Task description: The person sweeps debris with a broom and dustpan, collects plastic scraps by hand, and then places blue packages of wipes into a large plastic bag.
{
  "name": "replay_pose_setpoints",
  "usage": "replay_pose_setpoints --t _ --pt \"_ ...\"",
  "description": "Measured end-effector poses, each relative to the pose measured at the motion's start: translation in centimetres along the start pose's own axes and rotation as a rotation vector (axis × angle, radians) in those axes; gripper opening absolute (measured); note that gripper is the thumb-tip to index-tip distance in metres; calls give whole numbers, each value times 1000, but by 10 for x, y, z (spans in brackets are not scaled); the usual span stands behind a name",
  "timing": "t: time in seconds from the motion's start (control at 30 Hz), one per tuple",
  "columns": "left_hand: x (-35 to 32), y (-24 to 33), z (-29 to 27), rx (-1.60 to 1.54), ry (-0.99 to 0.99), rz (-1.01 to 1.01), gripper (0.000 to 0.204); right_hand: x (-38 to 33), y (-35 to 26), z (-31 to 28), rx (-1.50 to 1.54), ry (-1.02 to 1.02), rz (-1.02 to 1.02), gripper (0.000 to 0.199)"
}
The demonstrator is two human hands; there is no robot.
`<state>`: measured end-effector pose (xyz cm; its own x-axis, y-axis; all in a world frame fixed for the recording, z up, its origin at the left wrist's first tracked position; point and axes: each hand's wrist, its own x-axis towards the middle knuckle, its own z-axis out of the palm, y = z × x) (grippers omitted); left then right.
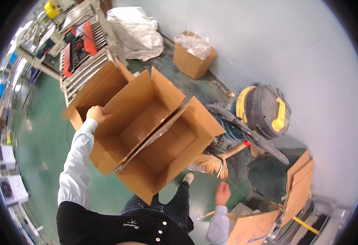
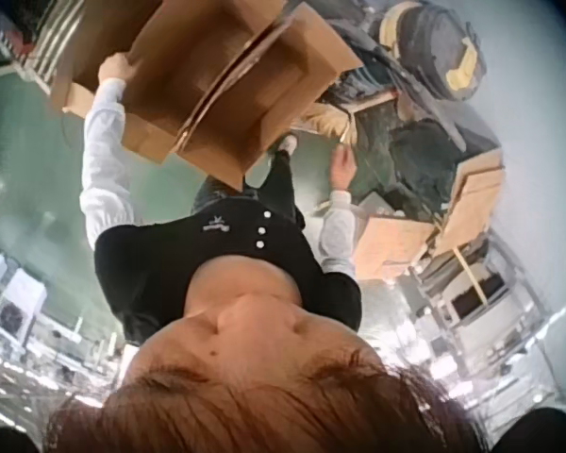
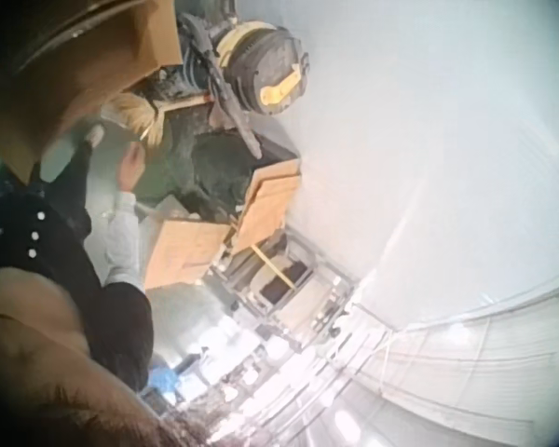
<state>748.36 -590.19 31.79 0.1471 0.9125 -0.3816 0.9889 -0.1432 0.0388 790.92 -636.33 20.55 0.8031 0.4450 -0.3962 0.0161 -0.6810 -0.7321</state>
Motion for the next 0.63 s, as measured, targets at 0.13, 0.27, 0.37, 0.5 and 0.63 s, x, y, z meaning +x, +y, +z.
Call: replay_pose_setpoints --t 0.13,0.27,0.37,0.5,0.63 --pt "-23 24 9 104 183 269 25 -119 -179 69 104 -250 -380 45" --pt "-66 51 38 -9 266 515 22 -116 -216 139 242 -236 -405 85" --pt "-128 62 25 -203 262 604 14 -119 -185 143 141 -72 -135 63" --pt "-188 41 10 -188 350 793 12 -166 -127 113 120 -64 -244 47" --pt "-284 55 -16 -201 326 890 14 -274 -121 43 291 7 -257 56"
